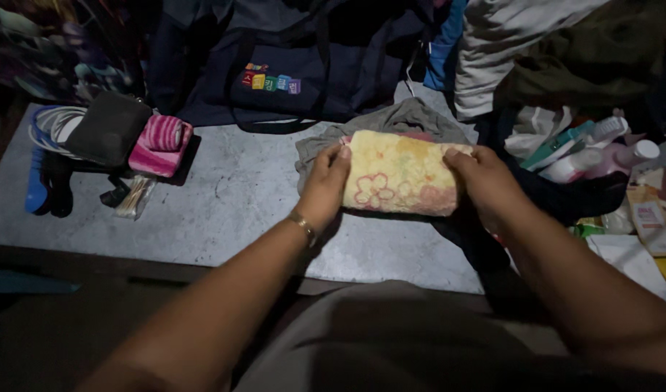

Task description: The person packs a small toiletry bag with bottles, a toothbrush, and wipes, then folds a towel and several pieces of clothing. The items are placed on a table and organized into a larger bag.

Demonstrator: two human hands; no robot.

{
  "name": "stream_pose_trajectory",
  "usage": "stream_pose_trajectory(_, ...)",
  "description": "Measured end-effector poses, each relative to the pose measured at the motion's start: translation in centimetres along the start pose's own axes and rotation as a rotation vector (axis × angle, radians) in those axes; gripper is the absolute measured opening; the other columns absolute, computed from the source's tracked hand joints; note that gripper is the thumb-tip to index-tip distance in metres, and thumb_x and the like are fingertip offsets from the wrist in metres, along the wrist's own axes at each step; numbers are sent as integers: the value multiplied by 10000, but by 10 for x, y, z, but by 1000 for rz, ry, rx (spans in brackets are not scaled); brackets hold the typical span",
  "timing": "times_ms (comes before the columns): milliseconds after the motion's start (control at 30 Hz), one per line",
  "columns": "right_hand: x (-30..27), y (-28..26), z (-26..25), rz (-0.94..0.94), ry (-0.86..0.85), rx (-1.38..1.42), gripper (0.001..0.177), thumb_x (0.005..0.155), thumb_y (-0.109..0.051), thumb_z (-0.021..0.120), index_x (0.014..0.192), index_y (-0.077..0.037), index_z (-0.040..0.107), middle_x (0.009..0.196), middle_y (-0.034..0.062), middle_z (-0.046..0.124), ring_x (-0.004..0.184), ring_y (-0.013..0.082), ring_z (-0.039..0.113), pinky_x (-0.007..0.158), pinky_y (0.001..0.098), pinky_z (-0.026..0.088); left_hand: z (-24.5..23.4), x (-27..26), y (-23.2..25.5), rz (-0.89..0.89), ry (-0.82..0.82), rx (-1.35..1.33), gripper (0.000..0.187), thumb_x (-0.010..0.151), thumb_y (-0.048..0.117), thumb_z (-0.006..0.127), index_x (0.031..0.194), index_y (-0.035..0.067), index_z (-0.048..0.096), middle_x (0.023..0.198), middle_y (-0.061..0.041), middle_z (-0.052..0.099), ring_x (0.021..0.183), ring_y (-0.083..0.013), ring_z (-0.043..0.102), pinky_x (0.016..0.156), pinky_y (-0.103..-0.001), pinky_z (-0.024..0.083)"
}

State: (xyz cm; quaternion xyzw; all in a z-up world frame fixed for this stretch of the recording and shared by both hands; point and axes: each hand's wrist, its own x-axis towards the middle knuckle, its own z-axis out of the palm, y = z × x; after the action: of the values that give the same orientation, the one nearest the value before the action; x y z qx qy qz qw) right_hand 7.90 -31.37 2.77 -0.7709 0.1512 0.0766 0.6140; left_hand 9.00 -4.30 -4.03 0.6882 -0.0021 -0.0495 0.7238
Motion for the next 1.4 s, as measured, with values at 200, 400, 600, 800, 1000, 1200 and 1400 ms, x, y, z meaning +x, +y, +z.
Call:
stream_pose_trajectory(200,6,19,0,-379,-5,-217,706,899,-79,576,1559,-56,327,1298,200,618,1105,278,643,914,364,530,5,-20,17,124,-25,220,777,911,134,675,1569,96,263,1036,-106,671,946,-177,692,852,-308,564)
stream_pose_trajectory(400,36,28,21,-405,116,-503,633,958,-128,591,1548,-132,361,1239,292,638,1094,430,653,946,473,509,10,-16,6,196,124,422,728,927,102,684,1538,50,292,1222,-190,656,1088,-249,661,927,-342,520)
stream_pose_trajectory(600,56,62,34,-435,203,-669,500,966,-233,650,1400,-42,490,1248,330,633,1148,514,608,986,550,484,6,-9,-14,-68,177,457,669,834,200,770,1342,-54,417,1083,-199,730,950,-248,725,837,-335,559)
stream_pose_trajectory(800,51,51,34,-172,151,-487,503,942,-294,694,1336,-5,576,1199,243,683,1090,386,672,934,467,528,8,-3,6,-298,102,139,482,837,263,806,1113,-112,681,970,-173,780,780,-203,743,692,-316,593)
stream_pose_trajectory(1000,33,15,25,61,-27,49,496,909,-210,682,1347,-9,564,1156,155,704,953,238,696,811,361,575,-2,2,41,-415,-18,-69,407,869,247,772,1127,-59,693,989,-138,782,783,-180,754,702,-314,615)
stream_pose_trajectory(1200,35,-15,-12,24,-37,232,377,1037,-220,553,1368,-39,575,1146,107,704,984,159,681,846,286,562,-23,-11,66,-292,18,-342,401,915,167,661,1247,-53,608,1110,-169,729,927,-228,736,821,-361,608)
stream_pose_trajectory(1400,28,-19,-36,78,-5,226,343,1049,-131,520,1374,-23,541,1107,106,683,937,185,671,793,309,558,-60,-27,83,-369,99,-616,448,955,193,553,1305,-86,544,1223,-221,691,1077,-304,715,952,-425,584)
